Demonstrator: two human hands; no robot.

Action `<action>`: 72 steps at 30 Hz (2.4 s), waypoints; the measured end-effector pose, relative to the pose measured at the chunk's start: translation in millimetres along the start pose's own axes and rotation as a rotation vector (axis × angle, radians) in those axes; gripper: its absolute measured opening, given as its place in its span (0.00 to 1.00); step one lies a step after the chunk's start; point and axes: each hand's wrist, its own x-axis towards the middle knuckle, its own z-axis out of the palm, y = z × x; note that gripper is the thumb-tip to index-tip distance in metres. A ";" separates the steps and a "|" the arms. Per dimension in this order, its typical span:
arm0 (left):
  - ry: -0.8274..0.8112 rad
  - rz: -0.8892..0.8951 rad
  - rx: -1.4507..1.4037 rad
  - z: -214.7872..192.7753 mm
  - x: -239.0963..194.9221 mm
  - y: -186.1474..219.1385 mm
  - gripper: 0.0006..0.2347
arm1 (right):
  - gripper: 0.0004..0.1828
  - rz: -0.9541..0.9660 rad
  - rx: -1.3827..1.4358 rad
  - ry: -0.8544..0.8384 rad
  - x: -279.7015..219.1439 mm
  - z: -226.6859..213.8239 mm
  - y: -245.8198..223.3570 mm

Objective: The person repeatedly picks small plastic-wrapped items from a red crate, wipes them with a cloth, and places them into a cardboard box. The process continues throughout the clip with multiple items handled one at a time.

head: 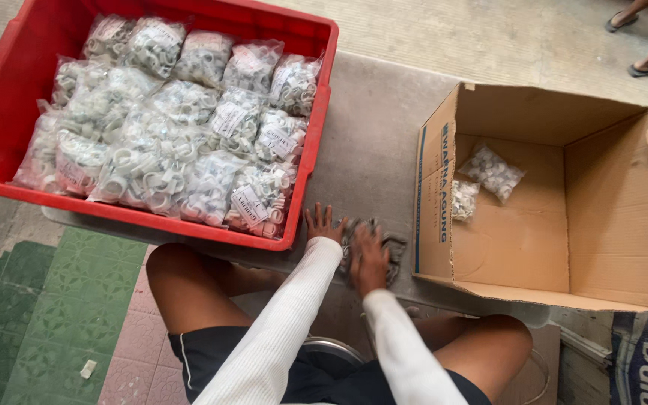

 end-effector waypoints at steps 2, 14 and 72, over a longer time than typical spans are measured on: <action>0.017 -0.001 -0.009 34.1 43.5 4.7 0.23 | 0.25 -0.070 -0.008 -0.059 -35.0 -26.0 -21.1; 0.010 0.001 -0.008 6.3 3.4 -0.3 0.21 | 0.28 0.229 -0.010 -0.038 -13.6 -12.0 -16.2; 0.210 0.142 0.070 41.5 14.2 7.5 0.17 | 0.35 -0.249 -0.043 -0.185 -52.9 -55.0 -22.8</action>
